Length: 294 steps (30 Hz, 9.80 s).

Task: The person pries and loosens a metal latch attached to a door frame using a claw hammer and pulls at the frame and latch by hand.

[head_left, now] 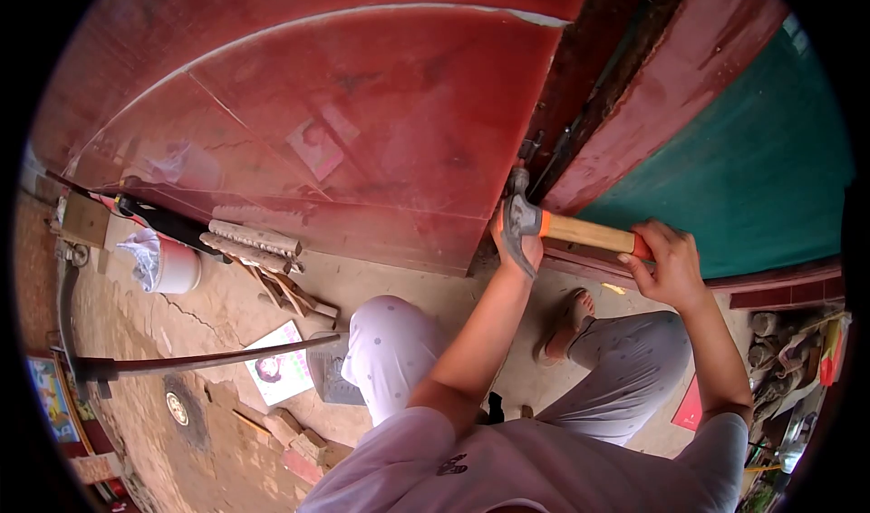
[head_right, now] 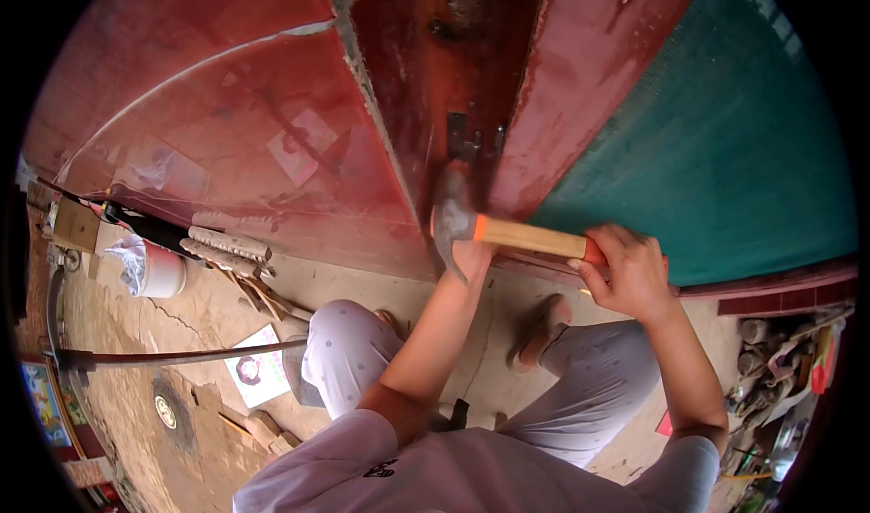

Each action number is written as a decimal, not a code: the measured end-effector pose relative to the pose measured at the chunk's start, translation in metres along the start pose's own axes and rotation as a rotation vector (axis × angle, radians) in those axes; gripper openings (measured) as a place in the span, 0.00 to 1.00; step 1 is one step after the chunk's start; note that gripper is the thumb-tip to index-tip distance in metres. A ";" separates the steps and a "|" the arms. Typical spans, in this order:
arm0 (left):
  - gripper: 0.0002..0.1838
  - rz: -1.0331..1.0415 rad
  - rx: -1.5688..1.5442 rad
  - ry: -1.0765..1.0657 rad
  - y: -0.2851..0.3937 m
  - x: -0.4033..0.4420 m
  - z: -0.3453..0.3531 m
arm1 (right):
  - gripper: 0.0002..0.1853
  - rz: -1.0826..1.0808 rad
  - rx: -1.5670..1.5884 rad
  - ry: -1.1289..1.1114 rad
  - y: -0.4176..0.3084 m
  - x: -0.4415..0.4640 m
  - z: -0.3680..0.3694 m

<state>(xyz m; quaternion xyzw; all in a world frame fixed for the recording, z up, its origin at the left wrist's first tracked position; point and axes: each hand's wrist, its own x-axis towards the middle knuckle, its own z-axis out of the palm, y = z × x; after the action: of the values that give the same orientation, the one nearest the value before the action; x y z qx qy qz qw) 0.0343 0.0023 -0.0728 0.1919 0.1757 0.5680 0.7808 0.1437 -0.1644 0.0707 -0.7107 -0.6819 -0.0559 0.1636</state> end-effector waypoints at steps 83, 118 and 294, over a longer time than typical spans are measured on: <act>0.09 0.550 1.146 -0.255 0.000 -0.009 -0.022 | 0.18 -0.008 0.022 0.010 0.006 -0.004 0.013; 0.37 0.238 1.097 -0.378 0.030 -0.013 -0.018 | 0.14 0.114 0.395 0.227 -0.043 -0.086 0.062; 0.28 0.595 1.208 -0.490 -0.004 -0.024 -0.020 | 0.14 -0.162 -0.435 -0.239 -0.061 0.063 -0.074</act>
<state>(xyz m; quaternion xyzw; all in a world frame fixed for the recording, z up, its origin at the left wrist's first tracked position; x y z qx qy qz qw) 0.0207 -0.0199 -0.0902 0.7524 0.2193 0.5011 0.3671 0.0981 -0.1260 0.1689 -0.6739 -0.7230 -0.1295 -0.0798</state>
